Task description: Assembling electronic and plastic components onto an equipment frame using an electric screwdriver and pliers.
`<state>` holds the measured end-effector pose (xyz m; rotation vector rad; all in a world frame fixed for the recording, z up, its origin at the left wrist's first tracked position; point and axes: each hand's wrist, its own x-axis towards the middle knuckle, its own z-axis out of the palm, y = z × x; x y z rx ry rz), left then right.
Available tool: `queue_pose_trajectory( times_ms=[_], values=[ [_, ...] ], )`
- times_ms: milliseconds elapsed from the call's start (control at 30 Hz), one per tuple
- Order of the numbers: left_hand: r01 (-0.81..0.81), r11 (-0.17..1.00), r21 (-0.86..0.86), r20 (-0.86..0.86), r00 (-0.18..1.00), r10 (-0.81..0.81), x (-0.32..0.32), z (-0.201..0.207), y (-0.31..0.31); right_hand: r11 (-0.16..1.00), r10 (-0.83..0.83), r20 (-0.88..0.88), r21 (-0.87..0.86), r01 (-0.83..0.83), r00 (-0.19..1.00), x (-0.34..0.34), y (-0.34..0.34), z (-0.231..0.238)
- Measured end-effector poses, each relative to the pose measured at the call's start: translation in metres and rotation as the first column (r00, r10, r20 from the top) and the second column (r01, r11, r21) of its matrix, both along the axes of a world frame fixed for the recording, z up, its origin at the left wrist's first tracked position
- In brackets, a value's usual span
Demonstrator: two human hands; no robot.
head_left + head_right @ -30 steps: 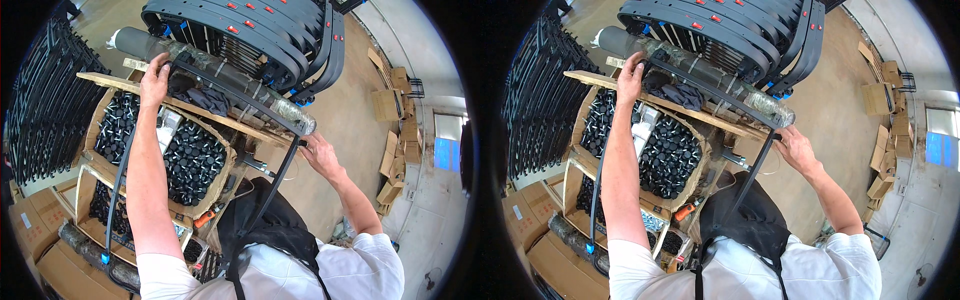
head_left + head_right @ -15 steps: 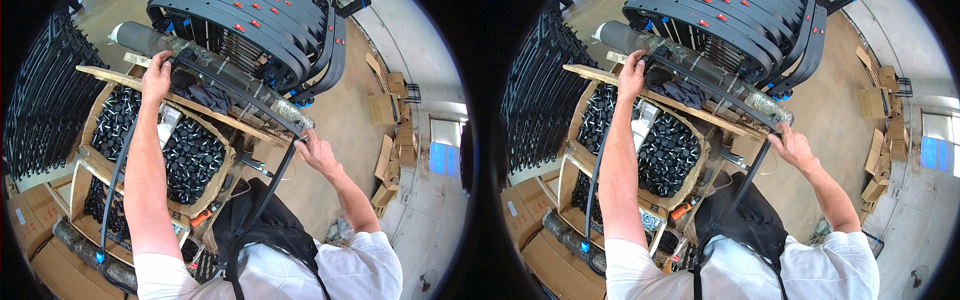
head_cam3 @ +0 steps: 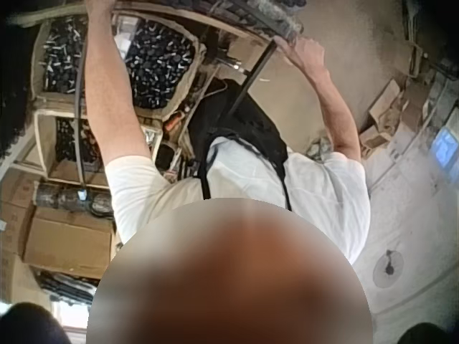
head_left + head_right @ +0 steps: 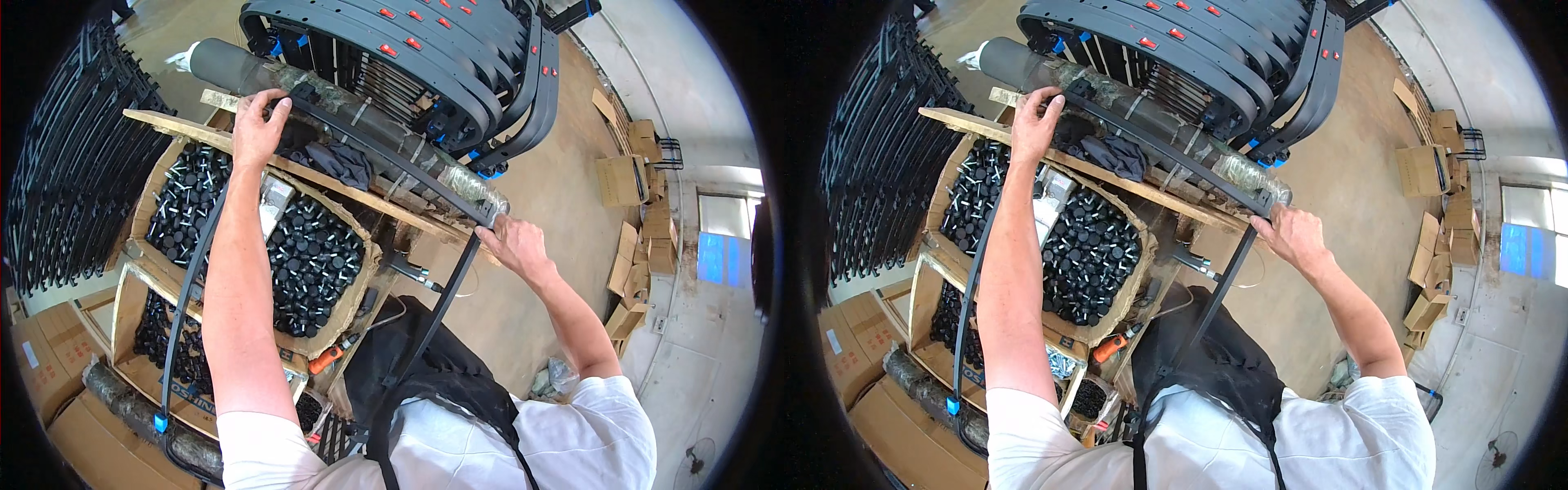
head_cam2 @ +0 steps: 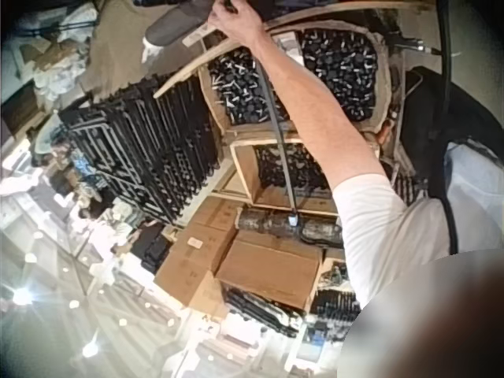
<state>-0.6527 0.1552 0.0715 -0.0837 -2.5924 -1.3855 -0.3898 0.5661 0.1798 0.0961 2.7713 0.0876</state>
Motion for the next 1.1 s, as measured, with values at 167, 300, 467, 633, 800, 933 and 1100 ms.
queue_pose_trajectory(
  times_ms=[167, 300, 467, 633, 800, 933, 1100],
  values=[
    [-0.013, 0.986, 0.167, 0.035, 0.999, 0.008, -0.001, 0.000, -0.007, 0.992, -0.044, -0.104, -0.124, 0.031, 0.994, 0.001, 0.001, -0.020],
    [0.027, 0.988, 0.151, 0.066, 0.997, -0.037, -0.001, 0.002, -0.008, 0.998, 0.059, 0.088, -0.042, -0.055, 0.994, 0.015, 0.011, -0.007],
    [0.045, 0.998, 0.046, 0.063, 0.997, -0.048, -0.002, 0.000, -0.014, 0.954, 0.120, 0.389, 0.210, -0.214, 0.913, 0.001, -0.007, 0.017],
    [0.015, 0.988, 0.157, 0.071, 0.997, -0.026, -0.001, -0.006, -0.016, 0.902, 0.053, 0.560, 0.329, -0.280, 0.827, -0.013, -0.011, 0.027],
    [0.026, 0.998, 0.049, 0.049, 0.998, -0.029, -0.001, 0.002, -0.007, 0.930, 0.222, 0.323, 0.214, -0.300, 0.920, 0.003, 0.002, 0.019],
    [0.032, 0.987, 0.161, -0.047, 0.999, -0.025, -0.002, -0.010, -0.011, 0.944, 0.325, 0.014, 0.043, -0.326, 0.945, 0.010, -0.008, 0.021],
    [0.003, 0.998, 0.069, -0.047, 0.999, 0.000, -0.007, -0.014, -0.018, 0.913, 0.272, 0.342, 0.204, -0.353, 0.900, -0.009, -0.006, 0.014]
  ],
)
